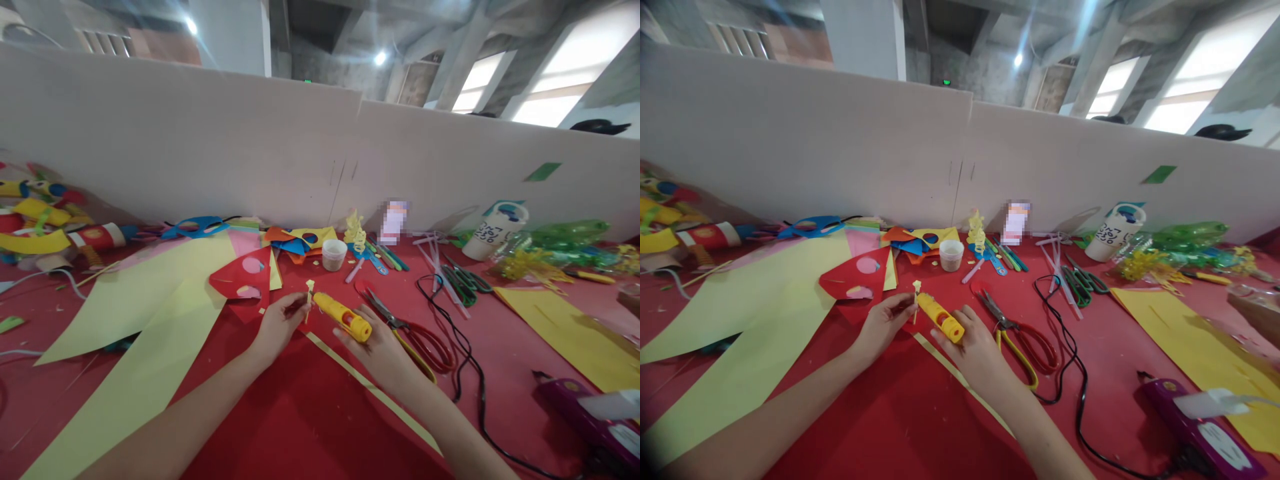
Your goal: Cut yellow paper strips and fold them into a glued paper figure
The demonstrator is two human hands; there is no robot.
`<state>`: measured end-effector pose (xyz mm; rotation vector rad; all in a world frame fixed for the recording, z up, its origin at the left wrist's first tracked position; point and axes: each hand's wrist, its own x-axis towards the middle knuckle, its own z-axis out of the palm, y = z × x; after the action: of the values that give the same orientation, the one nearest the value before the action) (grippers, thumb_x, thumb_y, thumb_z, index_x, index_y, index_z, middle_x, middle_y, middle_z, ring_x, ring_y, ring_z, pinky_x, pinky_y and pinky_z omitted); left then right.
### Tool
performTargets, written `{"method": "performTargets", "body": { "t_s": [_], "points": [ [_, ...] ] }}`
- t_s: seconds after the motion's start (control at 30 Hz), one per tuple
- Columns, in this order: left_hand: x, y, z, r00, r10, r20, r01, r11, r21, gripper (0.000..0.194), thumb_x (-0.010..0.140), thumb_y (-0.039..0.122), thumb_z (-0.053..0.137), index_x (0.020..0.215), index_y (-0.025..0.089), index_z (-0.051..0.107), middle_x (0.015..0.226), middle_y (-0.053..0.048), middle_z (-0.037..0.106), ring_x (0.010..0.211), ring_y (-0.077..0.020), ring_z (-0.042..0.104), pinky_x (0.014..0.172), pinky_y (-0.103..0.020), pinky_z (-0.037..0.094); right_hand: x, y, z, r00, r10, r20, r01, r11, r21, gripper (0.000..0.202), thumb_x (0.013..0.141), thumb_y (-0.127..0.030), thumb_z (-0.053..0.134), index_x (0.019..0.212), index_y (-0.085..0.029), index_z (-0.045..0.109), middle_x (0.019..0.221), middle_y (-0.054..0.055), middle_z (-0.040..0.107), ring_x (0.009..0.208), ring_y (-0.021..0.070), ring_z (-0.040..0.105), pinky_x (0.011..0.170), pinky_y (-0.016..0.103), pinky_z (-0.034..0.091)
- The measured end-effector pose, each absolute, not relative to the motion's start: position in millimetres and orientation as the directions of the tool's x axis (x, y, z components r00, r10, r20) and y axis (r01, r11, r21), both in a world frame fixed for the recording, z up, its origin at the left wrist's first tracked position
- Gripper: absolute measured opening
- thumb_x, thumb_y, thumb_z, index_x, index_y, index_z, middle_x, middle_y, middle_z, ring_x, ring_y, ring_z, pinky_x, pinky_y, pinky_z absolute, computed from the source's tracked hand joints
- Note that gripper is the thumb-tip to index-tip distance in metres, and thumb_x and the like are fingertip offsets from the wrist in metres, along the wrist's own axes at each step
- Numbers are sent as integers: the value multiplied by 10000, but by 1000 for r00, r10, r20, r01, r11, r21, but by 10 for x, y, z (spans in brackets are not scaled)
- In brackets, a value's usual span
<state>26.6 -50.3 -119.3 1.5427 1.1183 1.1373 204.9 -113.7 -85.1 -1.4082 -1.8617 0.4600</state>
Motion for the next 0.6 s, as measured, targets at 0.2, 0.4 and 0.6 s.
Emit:
{"method": "performTargets", "body": {
  "t_s": [0.2, 0.4, 0.6],
  "points": [
    [268, -505, -1189, 173, 975, 137, 123, -160, 979, 304, 729, 362, 591, 944, 154, 649, 894, -65, 684, 862, -212, 612, 780, -318, 487, 2089, -1127, -826, -143, 917, 373, 678, 365, -638, 175, 838, -332, 485, 724, -201, 464, 728, 10, 494, 625, 146, 518, 588, 258, 443],
    [267, -516, -1172, 175, 974, 147, 137, -172, 976, 272, 737, 359, 575, 905, 162, 657, 887, -58, 690, 853, -209, 619, 785, -323, 486, 2151, -1106, -818, -124, 925, 359, 673, 345, -655, 192, 814, -356, 506, 705, -199, 522, 740, 26, 565, 635, 161, 556, 593, 268, 463],
    [274, -521, -1187, 141, 980, 141, 98, -156, 983, 285, 728, 351, 594, 933, 158, 638, 926, -68, 695, 895, -213, 629, 831, -331, 478, 2585, -1003, -660, 150, 935, 322, 641, 156, -751, 332, 779, -458, 482, 842, -167, 630, 727, 60, 648, 700, 217, 613, 609, 287, 471]
  ]
}}
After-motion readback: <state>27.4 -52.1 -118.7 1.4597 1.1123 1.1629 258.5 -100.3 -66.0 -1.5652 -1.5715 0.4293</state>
